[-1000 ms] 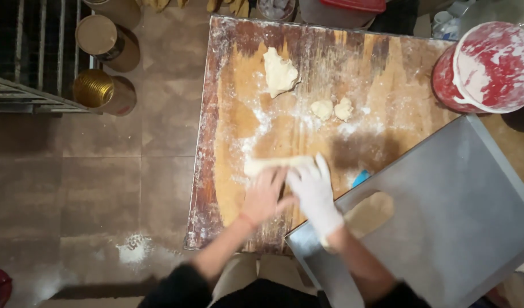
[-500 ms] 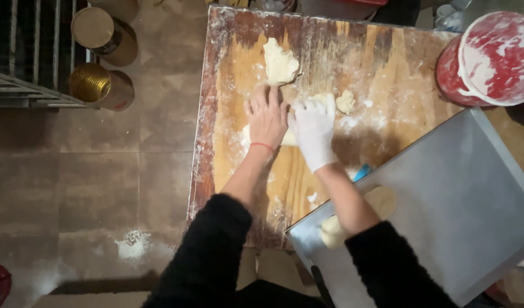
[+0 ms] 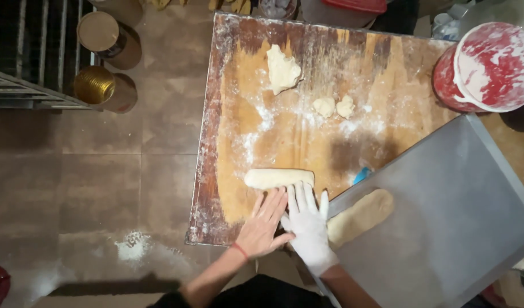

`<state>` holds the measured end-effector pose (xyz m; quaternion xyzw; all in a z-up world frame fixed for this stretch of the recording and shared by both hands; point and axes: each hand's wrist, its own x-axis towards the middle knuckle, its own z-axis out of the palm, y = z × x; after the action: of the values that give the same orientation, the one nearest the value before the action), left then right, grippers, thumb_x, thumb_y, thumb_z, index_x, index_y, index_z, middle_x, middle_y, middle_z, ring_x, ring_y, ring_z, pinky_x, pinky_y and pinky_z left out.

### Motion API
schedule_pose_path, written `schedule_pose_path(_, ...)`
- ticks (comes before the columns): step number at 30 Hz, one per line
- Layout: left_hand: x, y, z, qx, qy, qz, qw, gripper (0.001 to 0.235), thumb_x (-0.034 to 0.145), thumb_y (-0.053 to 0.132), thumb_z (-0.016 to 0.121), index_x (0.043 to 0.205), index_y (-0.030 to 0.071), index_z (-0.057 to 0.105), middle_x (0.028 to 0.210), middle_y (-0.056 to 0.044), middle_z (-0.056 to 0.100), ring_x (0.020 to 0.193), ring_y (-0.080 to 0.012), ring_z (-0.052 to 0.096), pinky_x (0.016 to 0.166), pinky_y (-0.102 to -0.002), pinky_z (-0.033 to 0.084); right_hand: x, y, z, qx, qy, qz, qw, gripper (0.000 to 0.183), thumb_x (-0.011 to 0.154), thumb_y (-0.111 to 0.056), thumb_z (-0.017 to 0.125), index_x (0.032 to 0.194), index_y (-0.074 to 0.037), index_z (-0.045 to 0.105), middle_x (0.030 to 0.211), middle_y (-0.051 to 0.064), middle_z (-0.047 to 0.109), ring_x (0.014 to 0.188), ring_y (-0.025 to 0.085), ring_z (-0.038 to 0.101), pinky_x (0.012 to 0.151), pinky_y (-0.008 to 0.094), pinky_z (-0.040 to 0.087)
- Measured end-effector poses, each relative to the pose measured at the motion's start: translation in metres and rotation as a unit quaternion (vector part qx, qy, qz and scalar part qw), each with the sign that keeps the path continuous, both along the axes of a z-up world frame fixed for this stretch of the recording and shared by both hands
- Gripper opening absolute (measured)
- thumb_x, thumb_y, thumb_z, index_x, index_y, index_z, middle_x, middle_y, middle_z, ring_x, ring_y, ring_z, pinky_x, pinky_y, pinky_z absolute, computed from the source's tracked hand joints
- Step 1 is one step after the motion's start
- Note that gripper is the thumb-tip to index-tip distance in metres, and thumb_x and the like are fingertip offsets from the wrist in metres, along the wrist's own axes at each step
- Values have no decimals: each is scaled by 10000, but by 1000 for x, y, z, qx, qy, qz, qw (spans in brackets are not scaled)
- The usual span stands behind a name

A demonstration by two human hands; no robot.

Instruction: Shape dough into loaves and place them on a tray to be put in the oven.

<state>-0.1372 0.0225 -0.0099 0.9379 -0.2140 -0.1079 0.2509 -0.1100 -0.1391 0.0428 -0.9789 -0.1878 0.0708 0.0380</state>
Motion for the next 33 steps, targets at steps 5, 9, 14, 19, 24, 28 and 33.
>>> schedule_pose_path(5, 53, -16, -24, 42, -45, 12, 998, 1211, 838, 888, 321, 1601, -39, 163, 1687, -188, 180, 1564, -298, 127, 1227, -533, 53, 50, 0, -26, -52, 13, -21, 998, 757, 918, -552, 465, 1501, -71, 436, 1584, 178, 374, 1484, 330, 281, 1160, 707, 98)
schedule_pose_path(9, 79, -10, -15, 13, -27, 65, 997, 1140, 877, 867, 359, 1637, 33, 202, 1714, -144, 218, 1595, -267, 156, 1279, -535, 48, 78, -1, -21, -84, -4, -8, 996, 860, 870, -653, 483, 1503, -73, 430, 1599, 165, 359, 1487, 320, 272, 1136, 731, 81)
schedule_pose_path(14, 58, 3, -4, 43, -40, 68, 996, 1167, 800, 868, 443, 1611, 52, 245, 1678, -127, 237, 1550, -270, 190, 1250, -544, 62, 68, -6, -15, -32, 1, -4, 999, 943, 846, -724, 517, 1518, -71, 416, 1597, 166, 365, 1498, 329, 264, 1149, 734, 77)
schedule_pose_path(19, 68, 10, 12, -52, 71, 98, 991, 1006, 950, 751, 458, 1611, 24, 245, 1690, -196, 228, 1571, -323, 193, 1251, -535, 83, 83, -14, -1, -8, 60, -10, 998, 912, 860, -652, 574, 1545, -83, 376, 1606, 155, 340, 1503, 315, 250, 1131, 748, 70)
schedule_pose_path(24, 80, 14, 32, -100, 70, 83, 989, 961, 957, 747, 432, 1608, 51, 308, 1676, -157, 326, 1596, -299, 268, 1320, -492, 165, 77, -1, 15, -30, 62, 19, 997, 902, 868, -592, 615, 1548, -57, 364, 1629, 163, 327, 1521, 300, 246, 1149, 723, 67)
schedule_pose_path(28, 74, 15, -6, -1, -43, 52, 998, 1117, 836, 793, 513, 1600, 29, 229, 1669, -166, 251, 1558, -330, 205, 1244, -555, 125, 74, 7, -4, -23, 75, 30, 996, 921, 835, -601, 644, 1542, -86, 356, 1617, 157, 321, 1513, 314, 230, 1161, 722, 48)
schedule_pose_path(33, 81, 19, -6, 35, -42, 68, 996, 1080, 839, 801, 536, 1601, 97, 233, 1653, -184, 231, 1540, -363, 214, 1210, -586, 124, 87, 7, 5, -55, 113, 31, 992, 963, 767, -597, 667, 1555, -149, 341, 1631, 117, 292, 1509, 305, 215, 1131, 741, 22)
